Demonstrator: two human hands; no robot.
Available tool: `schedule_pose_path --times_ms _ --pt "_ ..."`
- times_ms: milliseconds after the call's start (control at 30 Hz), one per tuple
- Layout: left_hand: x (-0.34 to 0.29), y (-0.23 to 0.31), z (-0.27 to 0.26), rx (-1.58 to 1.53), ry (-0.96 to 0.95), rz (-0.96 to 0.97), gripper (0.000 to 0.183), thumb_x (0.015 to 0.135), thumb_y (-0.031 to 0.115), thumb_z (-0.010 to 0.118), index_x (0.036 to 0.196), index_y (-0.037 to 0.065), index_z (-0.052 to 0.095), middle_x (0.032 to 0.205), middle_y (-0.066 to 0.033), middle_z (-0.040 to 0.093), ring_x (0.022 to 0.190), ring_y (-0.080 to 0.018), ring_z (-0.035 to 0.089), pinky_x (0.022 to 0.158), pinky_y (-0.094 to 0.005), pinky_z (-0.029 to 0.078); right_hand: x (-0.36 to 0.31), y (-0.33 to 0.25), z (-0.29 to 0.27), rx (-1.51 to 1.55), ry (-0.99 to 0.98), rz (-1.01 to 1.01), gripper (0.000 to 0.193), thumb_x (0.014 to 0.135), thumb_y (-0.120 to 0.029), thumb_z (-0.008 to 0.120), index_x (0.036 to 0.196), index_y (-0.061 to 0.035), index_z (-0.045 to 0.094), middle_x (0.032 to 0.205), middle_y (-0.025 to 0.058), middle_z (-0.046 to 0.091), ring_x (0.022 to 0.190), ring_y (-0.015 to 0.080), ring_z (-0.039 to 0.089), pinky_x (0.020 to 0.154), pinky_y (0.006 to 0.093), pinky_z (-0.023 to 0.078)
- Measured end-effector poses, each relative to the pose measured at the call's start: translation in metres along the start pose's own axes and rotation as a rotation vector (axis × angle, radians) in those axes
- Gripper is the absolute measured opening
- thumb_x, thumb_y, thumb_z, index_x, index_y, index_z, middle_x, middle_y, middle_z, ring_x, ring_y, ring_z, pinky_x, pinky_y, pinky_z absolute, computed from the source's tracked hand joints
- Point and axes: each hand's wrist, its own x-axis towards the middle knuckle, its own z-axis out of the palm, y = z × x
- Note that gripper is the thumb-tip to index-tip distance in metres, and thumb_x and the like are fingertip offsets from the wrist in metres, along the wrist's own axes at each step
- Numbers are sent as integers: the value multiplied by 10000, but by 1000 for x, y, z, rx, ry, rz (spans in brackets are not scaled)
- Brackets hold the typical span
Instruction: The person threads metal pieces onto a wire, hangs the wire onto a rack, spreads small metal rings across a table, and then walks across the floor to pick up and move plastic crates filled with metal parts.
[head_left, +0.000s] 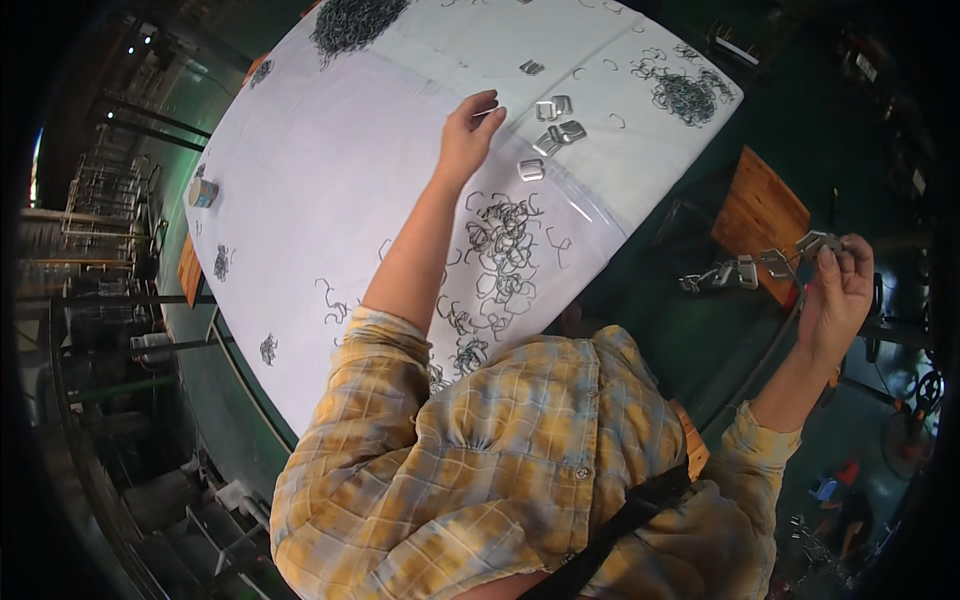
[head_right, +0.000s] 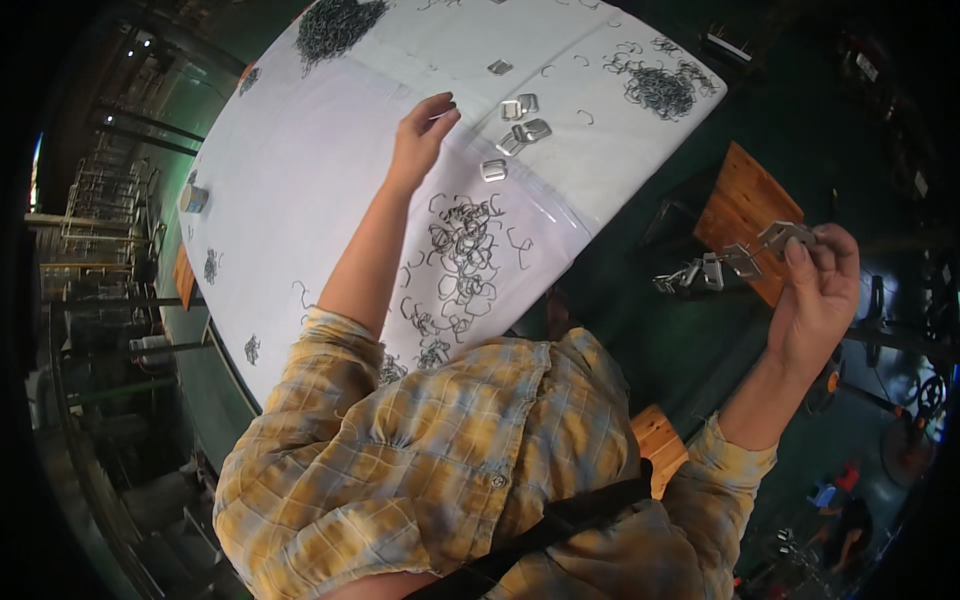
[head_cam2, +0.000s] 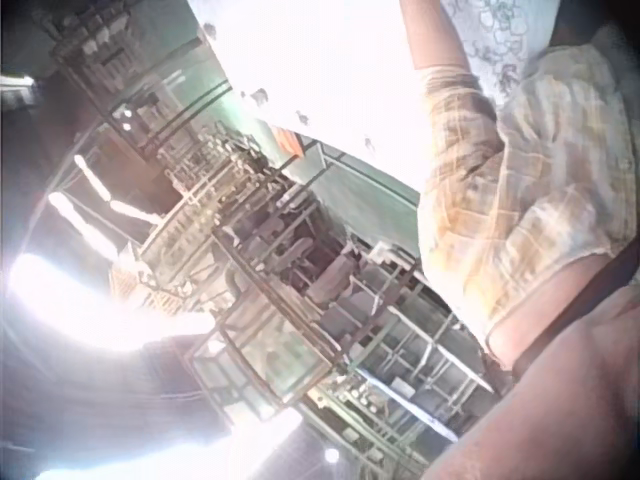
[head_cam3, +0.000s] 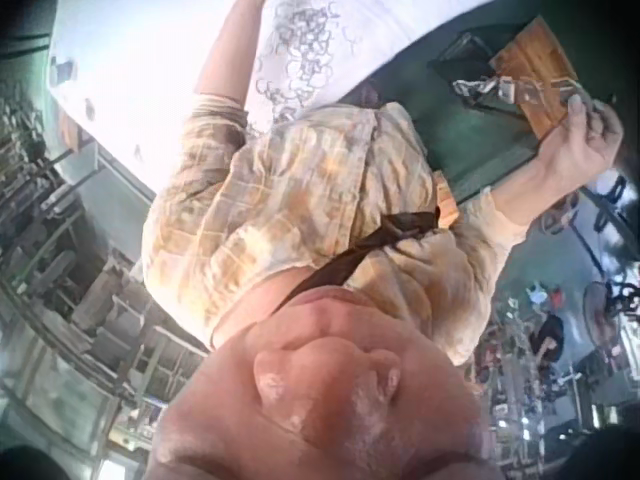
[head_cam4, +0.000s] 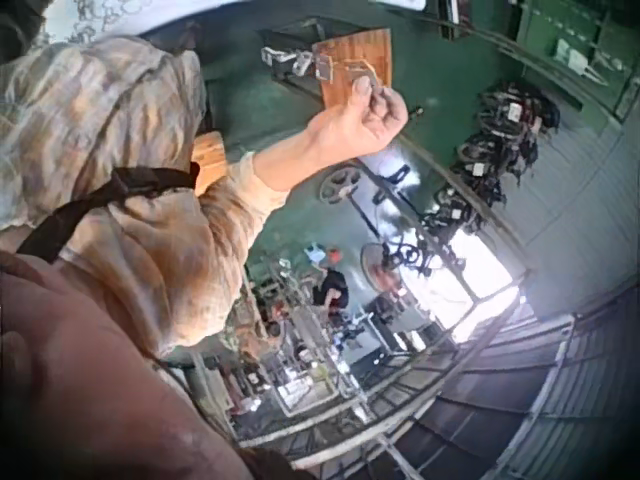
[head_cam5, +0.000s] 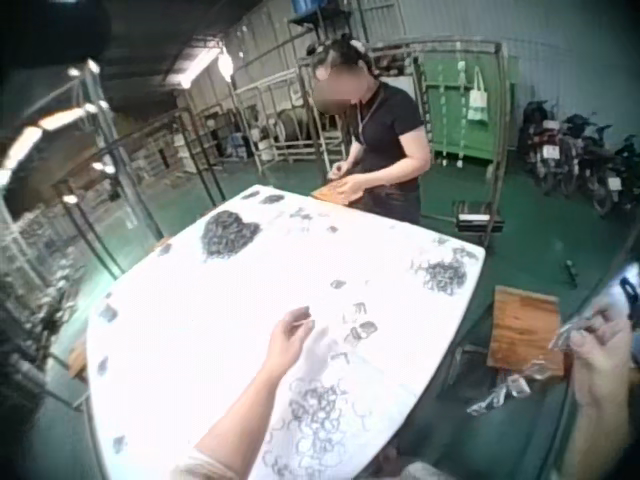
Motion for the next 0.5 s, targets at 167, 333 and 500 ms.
schedule_pose_path --times_ms 167,333,500 --pt "-81 21 -82 578 -158 -184 104 737 86 639 790 1 670 781 -131 656 685 -207 636 652 -293 495 -36 49 -4 8 5 158 266 758 38 631 984 -8 498 875 93 595 811 135 579 757 245 458" --pt "-157 12 -68 917 -338 7 103 691 72 601 750 3 648 757 -122 618 664 -296 603 621 -351 493 -61 90 11 56 -57 317 251 757 46 624 971 -16 509 863 81 607 812 132 581 761 239 442" --pt "-170 2 -43 1268 -366 102 51 679 52 541 653 26 576 757 -137 586 647 -276 604 589 -350 499 -77 116 38 111 -115 395 231 744 56 631 932 -29 528 849 65 614 782 112 583 733 222 451"
